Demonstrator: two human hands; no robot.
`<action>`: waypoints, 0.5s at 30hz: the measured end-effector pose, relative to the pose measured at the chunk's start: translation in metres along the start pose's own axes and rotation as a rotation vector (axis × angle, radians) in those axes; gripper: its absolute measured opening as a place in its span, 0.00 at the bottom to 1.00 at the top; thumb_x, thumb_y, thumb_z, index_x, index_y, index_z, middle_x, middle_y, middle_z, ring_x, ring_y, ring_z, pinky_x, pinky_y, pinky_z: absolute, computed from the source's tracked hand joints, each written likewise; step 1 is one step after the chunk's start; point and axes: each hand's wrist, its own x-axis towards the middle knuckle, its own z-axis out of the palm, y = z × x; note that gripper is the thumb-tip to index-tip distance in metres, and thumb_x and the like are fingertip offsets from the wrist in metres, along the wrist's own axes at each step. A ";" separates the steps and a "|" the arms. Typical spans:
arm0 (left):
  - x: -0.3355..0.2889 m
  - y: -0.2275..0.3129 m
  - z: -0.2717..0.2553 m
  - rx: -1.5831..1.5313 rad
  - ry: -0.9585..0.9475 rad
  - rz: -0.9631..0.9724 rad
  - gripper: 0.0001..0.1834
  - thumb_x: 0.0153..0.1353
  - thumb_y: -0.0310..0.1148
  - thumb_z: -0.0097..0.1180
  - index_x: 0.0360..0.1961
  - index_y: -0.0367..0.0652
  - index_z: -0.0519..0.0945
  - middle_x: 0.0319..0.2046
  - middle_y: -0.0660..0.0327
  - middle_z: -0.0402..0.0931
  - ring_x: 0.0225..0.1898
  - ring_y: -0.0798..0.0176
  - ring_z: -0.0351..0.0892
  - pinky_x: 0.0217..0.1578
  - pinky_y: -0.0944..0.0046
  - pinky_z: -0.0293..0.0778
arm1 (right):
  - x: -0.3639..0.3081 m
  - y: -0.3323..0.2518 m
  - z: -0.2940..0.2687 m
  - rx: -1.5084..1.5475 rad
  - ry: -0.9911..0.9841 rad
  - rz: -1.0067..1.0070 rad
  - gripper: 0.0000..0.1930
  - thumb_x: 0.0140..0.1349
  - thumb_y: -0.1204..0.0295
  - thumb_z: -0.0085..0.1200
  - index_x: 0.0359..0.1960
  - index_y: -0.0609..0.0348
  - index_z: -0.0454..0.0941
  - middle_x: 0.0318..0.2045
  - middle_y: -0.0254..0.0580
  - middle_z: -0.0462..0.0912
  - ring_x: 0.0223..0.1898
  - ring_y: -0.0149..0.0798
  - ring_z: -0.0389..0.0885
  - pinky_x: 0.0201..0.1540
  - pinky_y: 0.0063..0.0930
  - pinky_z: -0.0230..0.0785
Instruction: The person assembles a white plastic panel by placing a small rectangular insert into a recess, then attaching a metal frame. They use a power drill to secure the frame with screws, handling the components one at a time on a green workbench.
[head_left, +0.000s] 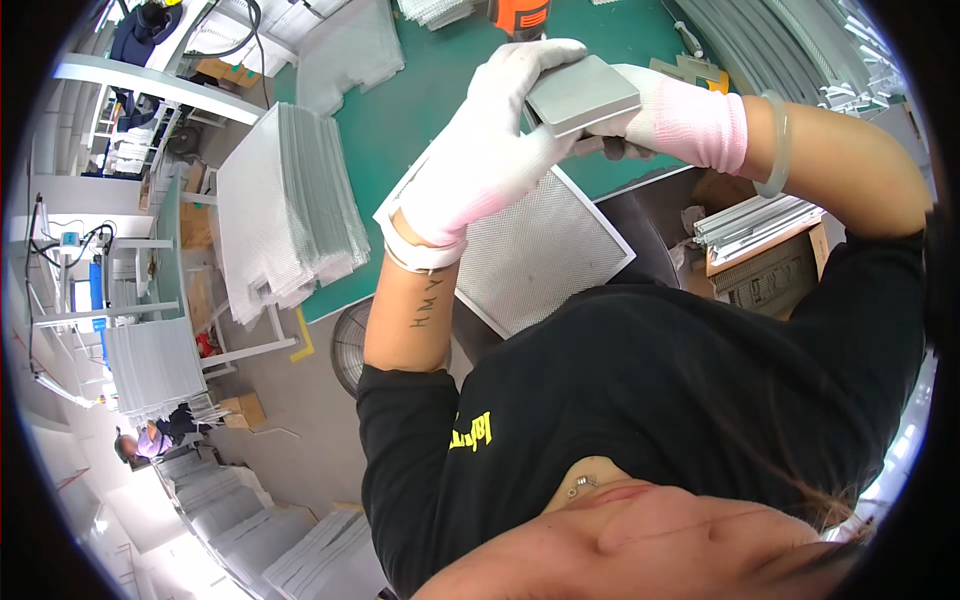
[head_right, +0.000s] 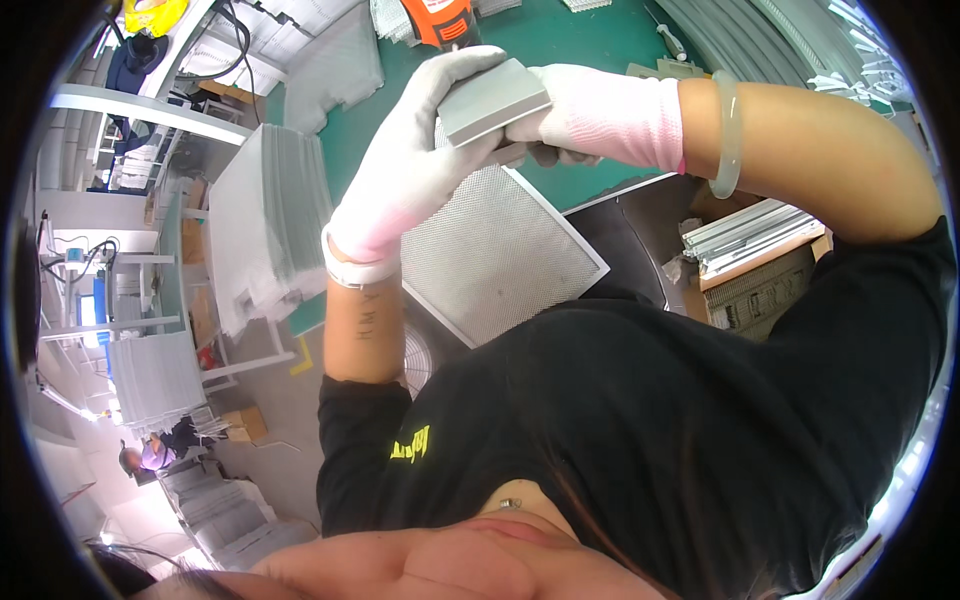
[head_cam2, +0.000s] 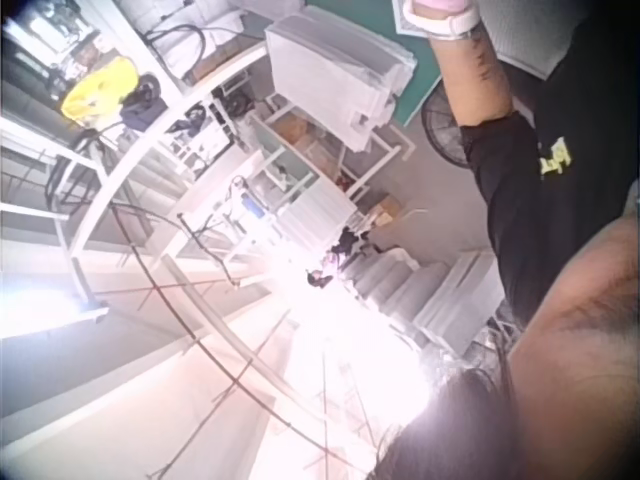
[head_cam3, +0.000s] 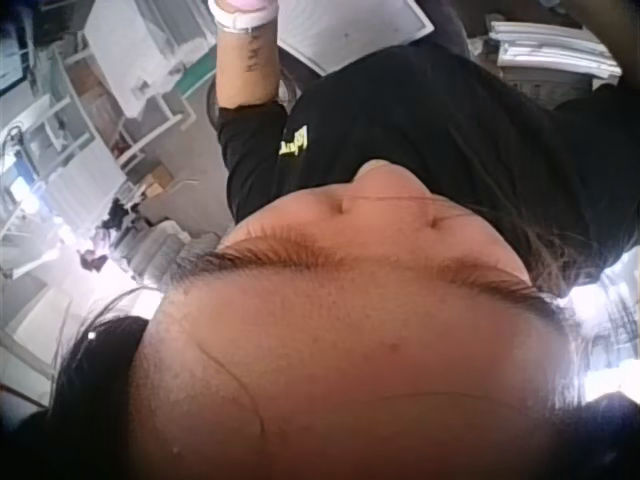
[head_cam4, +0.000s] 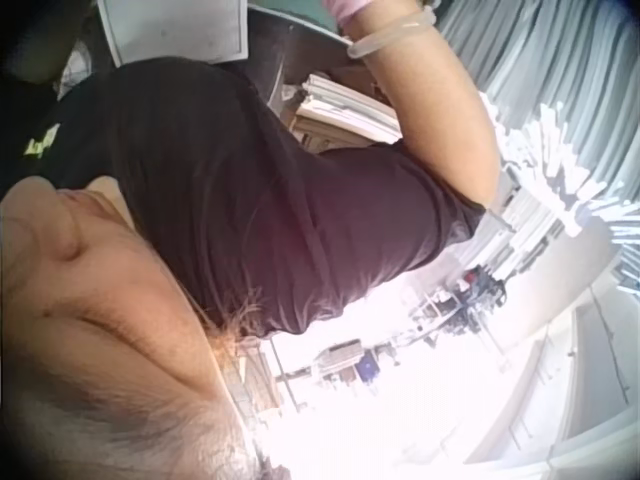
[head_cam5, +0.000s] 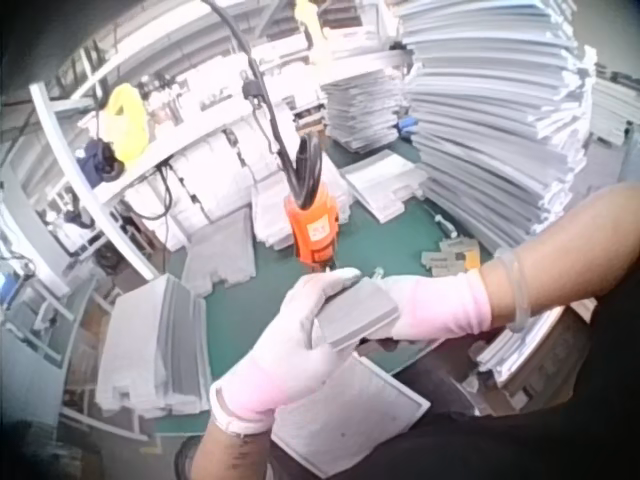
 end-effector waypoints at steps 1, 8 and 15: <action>0.000 -0.001 0.001 -0.015 0.023 0.012 0.26 0.55 0.29 0.65 0.57 0.43 0.79 0.53 0.51 0.77 0.59 0.46 0.74 0.63 0.53 0.69 | 0.000 0.003 -0.002 0.011 0.006 -0.031 0.14 0.64 0.57 0.56 0.42 0.54 0.80 0.22 0.30 0.76 0.18 0.25 0.68 0.21 0.20 0.60; 0.000 -0.026 0.011 0.013 0.273 0.220 0.25 0.59 0.27 0.61 0.60 0.42 0.79 0.59 0.50 0.74 0.63 0.47 0.70 0.66 0.53 0.66 | -0.036 -0.038 -0.010 0.100 -0.140 -0.059 0.22 0.64 0.49 0.55 0.45 0.55 0.81 0.33 0.30 0.79 0.30 0.26 0.72 0.32 0.20 0.65; -0.002 -0.013 0.014 -0.223 0.201 0.170 0.22 0.64 0.29 0.59 0.60 0.40 0.78 0.61 0.50 0.72 0.63 0.49 0.70 0.66 0.54 0.65 | -0.044 -0.023 -0.016 0.031 -0.135 -0.155 0.28 0.68 0.47 0.55 0.56 0.59 0.77 0.42 0.35 0.81 0.41 0.30 0.79 0.43 0.26 0.73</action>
